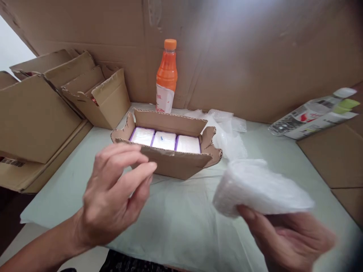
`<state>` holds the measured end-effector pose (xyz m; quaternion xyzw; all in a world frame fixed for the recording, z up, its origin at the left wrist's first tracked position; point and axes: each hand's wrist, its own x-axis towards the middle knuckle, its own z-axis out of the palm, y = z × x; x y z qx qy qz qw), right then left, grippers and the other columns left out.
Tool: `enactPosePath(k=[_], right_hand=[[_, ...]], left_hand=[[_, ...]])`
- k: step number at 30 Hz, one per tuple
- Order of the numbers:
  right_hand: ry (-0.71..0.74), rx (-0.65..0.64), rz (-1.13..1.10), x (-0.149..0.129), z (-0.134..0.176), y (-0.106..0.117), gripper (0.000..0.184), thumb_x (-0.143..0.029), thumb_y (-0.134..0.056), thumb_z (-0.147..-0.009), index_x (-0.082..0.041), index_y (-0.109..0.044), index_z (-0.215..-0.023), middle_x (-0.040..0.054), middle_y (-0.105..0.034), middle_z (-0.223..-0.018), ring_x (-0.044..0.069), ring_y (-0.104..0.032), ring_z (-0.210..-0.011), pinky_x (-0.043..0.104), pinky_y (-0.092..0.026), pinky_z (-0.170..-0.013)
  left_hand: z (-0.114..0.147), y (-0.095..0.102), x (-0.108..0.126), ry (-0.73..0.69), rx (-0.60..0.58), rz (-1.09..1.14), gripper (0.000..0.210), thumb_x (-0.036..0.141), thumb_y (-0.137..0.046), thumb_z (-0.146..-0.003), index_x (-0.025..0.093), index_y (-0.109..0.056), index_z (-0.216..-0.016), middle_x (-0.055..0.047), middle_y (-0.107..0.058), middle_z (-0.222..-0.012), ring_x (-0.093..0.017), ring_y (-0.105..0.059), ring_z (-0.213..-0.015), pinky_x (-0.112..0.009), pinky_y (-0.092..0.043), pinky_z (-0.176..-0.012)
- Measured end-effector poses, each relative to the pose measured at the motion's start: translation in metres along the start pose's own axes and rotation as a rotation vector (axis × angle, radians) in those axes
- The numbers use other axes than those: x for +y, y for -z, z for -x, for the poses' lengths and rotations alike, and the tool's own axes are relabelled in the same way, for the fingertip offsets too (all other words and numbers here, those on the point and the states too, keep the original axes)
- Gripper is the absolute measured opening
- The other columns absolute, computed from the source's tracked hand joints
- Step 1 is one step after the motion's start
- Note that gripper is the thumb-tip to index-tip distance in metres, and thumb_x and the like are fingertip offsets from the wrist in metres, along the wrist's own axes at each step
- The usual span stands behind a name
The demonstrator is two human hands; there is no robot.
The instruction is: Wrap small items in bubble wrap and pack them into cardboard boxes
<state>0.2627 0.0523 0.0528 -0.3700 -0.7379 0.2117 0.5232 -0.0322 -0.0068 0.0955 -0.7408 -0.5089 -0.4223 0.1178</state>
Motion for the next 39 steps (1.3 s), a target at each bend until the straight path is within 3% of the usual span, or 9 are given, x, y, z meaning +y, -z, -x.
enactPosePath(k=[6,10,13,16,22,26,33,36,39], right_hand=[[0.189,-0.222,0.11,-0.022,0.012,-0.055,0.024,-0.014,-0.064,-0.09,-0.025,-0.064,-0.112,0.0047,-0.075,-0.094,0.021,-0.069,-0.082,0.036,-0.052,-0.069],[0.214,-0.387,0.199,-0.012,0.039,-0.076,0.026,-0.036,-0.064,-0.093,-0.018,-0.064,-0.111,0.0095,-0.073,-0.099,0.023,-0.065,-0.086,0.04,-0.049,-0.075],[0.107,-0.437,0.09,-0.006,0.047,-0.073,0.036,-0.048,-0.067,-0.092,-0.019,-0.066,-0.114,0.0113,-0.07,-0.111,0.024,-0.065,-0.1,0.041,-0.052,-0.087],[-0.065,-0.447,-0.042,-0.003,0.048,-0.064,0.027,-0.042,-0.069,-0.093,-0.021,-0.065,-0.108,0.0098,-0.07,-0.114,0.022,-0.066,-0.104,0.036,-0.055,-0.088],[-0.353,-0.309,-0.108,0.012,0.055,-0.055,0.005,-0.023,-0.056,-0.097,-0.022,-0.06,-0.1,0.0035,-0.075,-0.09,0.015,-0.071,-0.08,0.027,-0.058,-0.074],[-0.475,-0.324,-0.052,0.031,0.058,-0.045,0.008,-0.024,-0.055,-0.097,-0.022,-0.061,-0.102,0.0037,-0.076,-0.086,0.017,-0.073,-0.077,0.029,-0.058,-0.072],[-0.373,-0.325,0.14,0.051,0.029,-0.034,0.03,-0.033,-0.063,-0.091,-0.022,-0.063,-0.119,0.0083,-0.072,-0.112,0.02,-0.069,-0.088,0.031,-0.055,-0.069],[-0.403,-0.411,0.154,0.059,0.012,-0.048,0.036,-0.046,-0.066,-0.087,-0.02,-0.062,-0.112,0.0084,-0.072,-0.103,0.019,-0.063,-0.072,0.031,-0.051,-0.059],[-0.402,-0.46,0.165,0.07,-0.003,-0.065,0.04,-0.057,-0.064,-0.085,-0.02,-0.06,-0.097,0.0076,-0.071,-0.092,0.016,-0.056,-0.06,0.032,-0.048,-0.056]], left_hand=[[0.069,-0.029,0.034,0.329,-0.188,0.54,0.041,0.029,-0.065,-0.094,0.025,-0.056,-0.134,-0.01,-0.069,-0.114,-0.022,-0.069,-0.096,-0.036,-0.063,-0.081],[0.107,-0.065,0.043,0.787,-0.177,0.738,0.048,0.041,-0.067,-0.093,0.023,-0.052,-0.135,-0.012,-0.069,-0.12,-0.02,-0.073,-0.092,-0.033,-0.064,-0.078],[0.107,-0.076,0.045,1.017,-0.145,0.894,0.051,0.04,-0.072,-0.087,0.021,-0.051,-0.129,-0.012,-0.073,-0.115,-0.022,-0.075,-0.095,-0.033,-0.064,-0.079],[0.095,-0.076,0.045,1.059,-0.205,0.956,0.052,0.036,-0.07,-0.085,0.018,-0.05,-0.129,-0.012,-0.075,-0.112,-0.024,-0.076,-0.098,-0.033,-0.063,-0.081],[0.087,-0.074,0.031,1.107,-0.363,0.951,0.053,0.028,-0.065,-0.081,0.016,-0.053,-0.131,-0.012,-0.074,-0.112,-0.023,-0.074,-0.101,-0.035,-0.061,-0.089],[0.099,-0.07,0.011,1.17,-0.151,0.749,0.055,0.032,-0.069,-0.08,0.017,-0.055,-0.131,-0.013,-0.069,-0.119,-0.025,-0.069,-0.111,-0.041,-0.058,-0.098],[0.095,-0.042,-0.037,1.051,0.17,0.401,0.071,0.033,-0.078,-0.078,0.026,-0.048,-0.142,-0.014,-0.052,-0.146,-0.029,-0.056,-0.132,-0.049,-0.053,-0.107],[0.084,-0.046,-0.055,1.038,0.151,0.443,0.077,0.035,-0.082,-0.076,0.03,-0.045,-0.143,-0.011,-0.047,-0.152,-0.028,-0.053,-0.135,-0.045,-0.056,-0.101],[0.069,-0.064,-0.065,1.024,0.064,0.544,0.062,0.042,-0.083,-0.075,0.023,-0.055,-0.127,-0.01,-0.06,-0.132,-0.027,-0.059,-0.123,-0.039,-0.059,-0.092]])
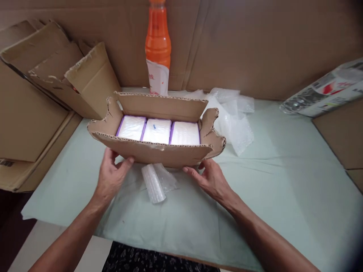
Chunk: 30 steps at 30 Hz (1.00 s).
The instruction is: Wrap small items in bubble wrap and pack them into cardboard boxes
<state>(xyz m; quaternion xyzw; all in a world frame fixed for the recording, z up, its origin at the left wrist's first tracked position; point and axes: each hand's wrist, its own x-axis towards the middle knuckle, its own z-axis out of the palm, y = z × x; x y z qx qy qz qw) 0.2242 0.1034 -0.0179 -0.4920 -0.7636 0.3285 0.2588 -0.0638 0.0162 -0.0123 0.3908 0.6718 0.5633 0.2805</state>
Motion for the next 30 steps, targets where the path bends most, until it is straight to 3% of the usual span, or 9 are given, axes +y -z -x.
enactPosePath(k=[6,11,13,15,17,20,23,27,30], right_hand=[[0.038,0.061,0.064,0.007,-0.062,-0.001,0.04,-0.059,-0.059,-0.085,-0.02,-0.058,-0.093,0.0073,-0.069,-0.088,0.02,-0.061,-0.067,0.034,-0.051,-0.064],[0.09,0.068,0.028,0.018,-0.146,-0.003,0.048,-0.053,-0.06,-0.082,-0.017,-0.063,-0.114,0.0123,-0.074,-0.109,0.026,-0.068,-0.079,0.041,-0.055,-0.077],[0.108,0.065,-0.027,0.027,-0.166,-0.006,0.055,-0.052,-0.058,-0.083,-0.015,-0.062,-0.124,0.0147,-0.072,-0.123,0.027,-0.069,-0.087,0.043,-0.056,-0.081],[0.095,0.056,-0.064,0.038,-0.165,-0.005,0.058,-0.051,-0.057,-0.085,-0.014,-0.061,-0.13,0.0169,-0.067,-0.134,0.028,-0.07,-0.097,0.043,-0.056,-0.085],[0.063,0.037,-0.05,0.046,-0.141,-0.003,0.053,-0.048,-0.056,-0.087,-0.015,-0.064,-0.128,0.0164,-0.068,-0.132,0.028,-0.069,-0.102,0.043,-0.056,-0.086],[0.121,-0.033,0.048,0.043,-0.08,-0.006,0.038,-0.044,-0.058,-0.092,-0.019,-0.07,-0.117,0.0127,-0.074,-0.119,0.028,-0.068,-0.105,0.045,-0.054,-0.091],[0.284,-0.114,0.225,0.021,-0.028,-0.024,0.034,-0.046,-0.065,-0.091,-0.02,-0.073,-0.111,0.0151,-0.07,-0.129,0.033,-0.062,-0.118,0.051,-0.049,-0.098],[0.432,-0.17,0.335,-0.003,-0.005,-0.052,0.014,-0.027,-0.064,-0.09,-0.018,-0.072,-0.096,0.0161,-0.067,-0.134,0.034,-0.056,-0.127,0.049,-0.046,-0.098],[0.43,-0.11,0.256,-0.004,-0.005,-0.048,0.01,-0.019,-0.058,-0.09,-0.02,-0.066,-0.084,0.013,-0.072,-0.123,0.03,-0.061,-0.122,0.046,-0.045,-0.098]], left_hand=[[-0.06,-0.038,-0.001,-0.084,-0.008,-0.028,0.045,0.04,-0.077,-0.078,0.02,-0.059,-0.114,-0.008,-0.066,-0.112,-0.025,-0.063,-0.11,-0.037,-0.059,-0.087],[-0.145,-0.069,-0.011,-0.162,0.052,-0.064,0.047,0.028,-0.07,-0.079,0.019,-0.056,-0.123,-0.008,-0.067,-0.115,-0.026,-0.065,-0.112,-0.048,-0.054,-0.103],[-0.161,-0.074,-0.015,-0.154,0.112,-0.078,0.057,0.024,-0.068,-0.079,0.019,-0.05,-0.133,-0.011,-0.065,-0.123,-0.027,-0.064,-0.118,-0.051,-0.051,-0.108],[-0.152,-0.069,-0.018,-0.137,0.154,-0.148,0.066,0.023,-0.068,-0.08,0.022,-0.045,-0.142,-0.013,-0.06,-0.134,-0.028,-0.062,-0.124,-0.052,-0.05,-0.108],[-0.119,-0.057,-0.015,-0.168,0.093,-0.27,0.066,0.027,-0.069,-0.083,0.024,-0.045,-0.144,-0.014,-0.059,-0.139,-0.03,-0.06,-0.127,-0.053,-0.051,-0.107],[-0.046,-0.039,-0.003,-0.403,-0.24,-0.445,0.045,0.031,-0.068,-0.089,0.024,-0.058,-0.133,-0.011,-0.065,-0.131,-0.03,-0.06,-0.127,-0.052,-0.05,-0.108],[0.01,-0.039,0.012,-0.674,-0.578,-0.496,0.031,0.025,-0.064,-0.093,0.021,-0.064,-0.124,-0.011,-0.069,-0.127,-0.028,-0.058,-0.128,-0.049,-0.048,-0.109],[0.026,-0.038,0.023,-0.828,-0.819,-0.658,0.025,0.032,-0.06,-0.097,0.016,-0.069,-0.113,-0.009,-0.074,-0.1,-0.025,-0.067,-0.099,-0.051,-0.048,-0.103],[0.013,-0.004,0.024,-0.883,-0.757,-0.794,0.031,0.043,-0.059,-0.098,0.016,-0.073,-0.092,-0.005,-0.07,-0.076,-0.022,-0.064,-0.074,-0.049,-0.049,-0.094]])
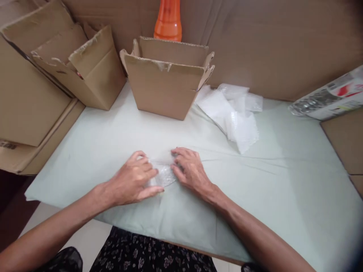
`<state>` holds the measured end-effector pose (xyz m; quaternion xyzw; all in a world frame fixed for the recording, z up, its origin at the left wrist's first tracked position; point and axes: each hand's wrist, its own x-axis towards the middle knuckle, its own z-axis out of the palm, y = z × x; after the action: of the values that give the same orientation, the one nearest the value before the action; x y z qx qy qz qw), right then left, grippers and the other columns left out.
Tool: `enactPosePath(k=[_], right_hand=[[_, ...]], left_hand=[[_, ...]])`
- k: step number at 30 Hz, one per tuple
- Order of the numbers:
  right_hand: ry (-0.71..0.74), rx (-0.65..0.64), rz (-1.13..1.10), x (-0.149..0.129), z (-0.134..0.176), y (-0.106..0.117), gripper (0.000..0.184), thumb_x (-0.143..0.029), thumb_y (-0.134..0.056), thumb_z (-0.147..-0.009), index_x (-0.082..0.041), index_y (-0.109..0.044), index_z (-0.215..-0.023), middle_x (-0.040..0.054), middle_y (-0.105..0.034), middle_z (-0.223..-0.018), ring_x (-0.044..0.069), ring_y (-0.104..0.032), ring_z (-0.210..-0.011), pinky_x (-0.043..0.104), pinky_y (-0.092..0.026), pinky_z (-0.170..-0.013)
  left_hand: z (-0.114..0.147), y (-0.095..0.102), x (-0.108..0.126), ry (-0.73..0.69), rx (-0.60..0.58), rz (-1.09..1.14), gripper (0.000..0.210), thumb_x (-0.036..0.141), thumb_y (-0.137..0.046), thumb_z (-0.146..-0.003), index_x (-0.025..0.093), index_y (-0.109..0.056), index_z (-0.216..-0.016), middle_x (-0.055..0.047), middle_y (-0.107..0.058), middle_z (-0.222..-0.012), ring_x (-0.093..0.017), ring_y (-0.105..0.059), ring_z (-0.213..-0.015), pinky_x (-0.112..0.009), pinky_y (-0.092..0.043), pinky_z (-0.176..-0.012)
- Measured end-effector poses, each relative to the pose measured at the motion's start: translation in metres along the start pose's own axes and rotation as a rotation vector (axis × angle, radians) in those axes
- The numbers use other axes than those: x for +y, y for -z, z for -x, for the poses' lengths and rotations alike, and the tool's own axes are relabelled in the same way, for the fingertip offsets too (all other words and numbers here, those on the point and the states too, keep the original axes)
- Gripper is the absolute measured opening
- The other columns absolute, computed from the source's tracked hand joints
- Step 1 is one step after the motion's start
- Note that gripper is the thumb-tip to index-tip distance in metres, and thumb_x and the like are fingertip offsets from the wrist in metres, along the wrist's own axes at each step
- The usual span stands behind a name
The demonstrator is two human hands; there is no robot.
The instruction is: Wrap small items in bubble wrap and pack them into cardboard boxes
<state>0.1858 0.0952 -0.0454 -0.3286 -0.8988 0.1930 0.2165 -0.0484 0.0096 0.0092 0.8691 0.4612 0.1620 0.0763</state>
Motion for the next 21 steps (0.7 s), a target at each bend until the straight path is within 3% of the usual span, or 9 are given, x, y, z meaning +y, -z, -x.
enactPosePath(k=[4,7,9,11,13,15,19,21], right_hand=[[-0.124,0.14,-0.044,0.001,0.009,0.026,0.01,-0.026,-0.057,-0.091,-0.022,-0.063,-0.085,0.0114,-0.076,-0.111,0.029,-0.069,-0.107,0.043,-0.048,-0.092],[-0.152,0.15,-0.054,-0.012,0.013,0.038,0.013,-0.03,-0.056,-0.092,-0.023,-0.061,-0.083,0.0093,-0.077,-0.107,0.027,-0.071,-0.102,0.042,-0.049,-0.092],[-0.145,0.135,-0.053,-0.02,0.013,0.04,0.014,-0.032,-0.056,-0.091,-0.024,-0.062,-0.081,0.0088,-0.077,-0.105,0.027,-0.071,-0.099,0.042,-0.05,-0.091],[-0.157,0.137,-0.031,-0.023,0.014,0.043,0.015,-0.034,-0.056,-0.09,-0.024,-0.062,-0.08,0.0089,-0.078,-0.102,0.027,-0.072,-0.096,0.041,-0.051,-0.089],[-0.227,0.146,-0.003,-0.017,0.018,0.048,0.017,-0.037,-0.056,-0.088,-0.023,-0.063,-0.08,0.009,-0.078,-0.1,0.026,-0.071,-0.089,0.039,-0.053,-0.082],[-0.345,0.145,0.003,-0.005,0.027,0.055,0.021,-0.041,-0.057,-0.087,-0.023,-0.064,-0.08,0.0084,-0.077,-0.094,0.025,-0.07,-0.08,0.036,-0.052,-0.072],[-0.555,0.191,-0.031,0.019,0.047,0.063,0.03,-0.051,-0.06,-0.082,-0.023,-0.06,-0.071,0.0049,-0.069,-0.072,0.023,-0.066,-0.071,0.034,-0.049,-0.065],[-0.631,0.253,-0.087,0.027,0.055,0.064,0.03,-0.051,-0.065,-0.079,-0.023,-0.059,-0.071,0.003,-0.066,-0.068,0.021,-0.064,-0.068,0.035,-0.049,-0.066]], left_hand=[[0.044,0.038,-0.023,0.293,0.203,-0.223,0.032,0.039,-0.057,-0.098,0.024,-0.071,-0.073,-0.001,-0.063,-0.06,-0.021,-0.057,-0.058,-0.045,-0.05,-0.084],[0.049,0.042,-0.006,0.413,0.404,-0.289,0.015,0.032,-0.059,-0.094,0.025,-0.073,-0.096,-0.006,-0.073,-0.084,-0.028,-0.066,-0.081,-0.048,-0.051,-0.087],[0.038,0.026,0.014,0.286,0.381,-0.21,0.025,0.027,-0.063,-0.092,0.024,-0.069,-0.116,-0.01,-0.073,-0.113,-0.031,-0.066,-0.108,-0.049,-0.051,-0.098],[0.028,0.004,0.026,0.112,0.188,-0.129,0.032,0.023,-0.064,-0.091,0.022,-0.065,-0.123,-0.012,-0.069,-0.13,-0.032,-0.06,-0.126,-0.052,-0.047,-0.108],[0.029,-0.014,0.023,0.084,0.017,-0.111,0.03,0.02,-0.064,-0.09,0.02,-0.066,-0.12,-0.014,-0.068,-0.131,-0.033,-0.058,-0.129,-0.055,-0.044,-0.112],[0.043,-0.022,0.011,0.153,-0.023,-0.133,0.023,0.021,-0.063,-0.091,0.018,-0.069,-0.113,-0.014,-0.069,-0.125,-0.034,-0.06,-0.126,-0.059,-0.043,-0.112],[0.08,-0.012,-0.011,0.358,0.091,-0.181,0.017,0.026,-0.057,-0.093,0.018,-0.072,-0.097,-0.015,-0.07,-0.114,-0.033,-0.064,-0.112,-0.057,-0.048,-0.103],[0.087,-0.01,-0.012,0.484,0.139,-0.144,0.019,0.025,-0.056,-0.09,0.018,-0.071,-0.1,-0.015,-0.069,-0.117,-0.033,-0.066,-0.108,-0.053,-0.054,-0.095]])
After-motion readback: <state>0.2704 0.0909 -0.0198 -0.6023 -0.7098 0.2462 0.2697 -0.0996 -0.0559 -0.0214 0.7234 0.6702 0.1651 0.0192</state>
